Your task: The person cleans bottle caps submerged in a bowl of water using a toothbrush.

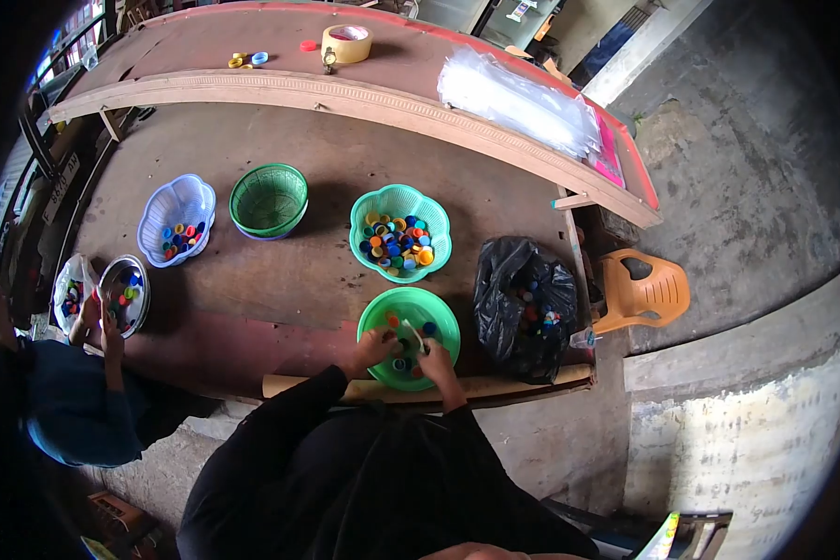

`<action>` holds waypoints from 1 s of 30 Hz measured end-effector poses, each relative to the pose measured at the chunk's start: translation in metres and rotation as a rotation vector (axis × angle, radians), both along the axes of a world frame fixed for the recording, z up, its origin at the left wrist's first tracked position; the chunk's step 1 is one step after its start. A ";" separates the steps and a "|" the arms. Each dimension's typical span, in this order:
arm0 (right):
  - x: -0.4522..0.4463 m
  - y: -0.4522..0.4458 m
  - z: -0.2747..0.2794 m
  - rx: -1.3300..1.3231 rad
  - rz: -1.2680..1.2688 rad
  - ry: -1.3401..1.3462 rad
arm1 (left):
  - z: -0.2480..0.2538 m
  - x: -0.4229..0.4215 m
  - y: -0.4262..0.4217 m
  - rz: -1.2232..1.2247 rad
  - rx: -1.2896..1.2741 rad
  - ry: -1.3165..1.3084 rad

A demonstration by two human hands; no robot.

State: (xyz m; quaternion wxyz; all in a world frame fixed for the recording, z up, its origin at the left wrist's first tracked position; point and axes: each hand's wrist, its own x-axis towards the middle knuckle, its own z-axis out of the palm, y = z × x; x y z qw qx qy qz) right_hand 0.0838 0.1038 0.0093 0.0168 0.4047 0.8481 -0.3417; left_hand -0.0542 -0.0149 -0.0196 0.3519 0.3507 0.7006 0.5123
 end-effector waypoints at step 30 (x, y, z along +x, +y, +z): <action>0.033 0.002 0.053 0.197 0.264 0.190 | 0.025 0.032 -0.012 0.340 0.307 -0.939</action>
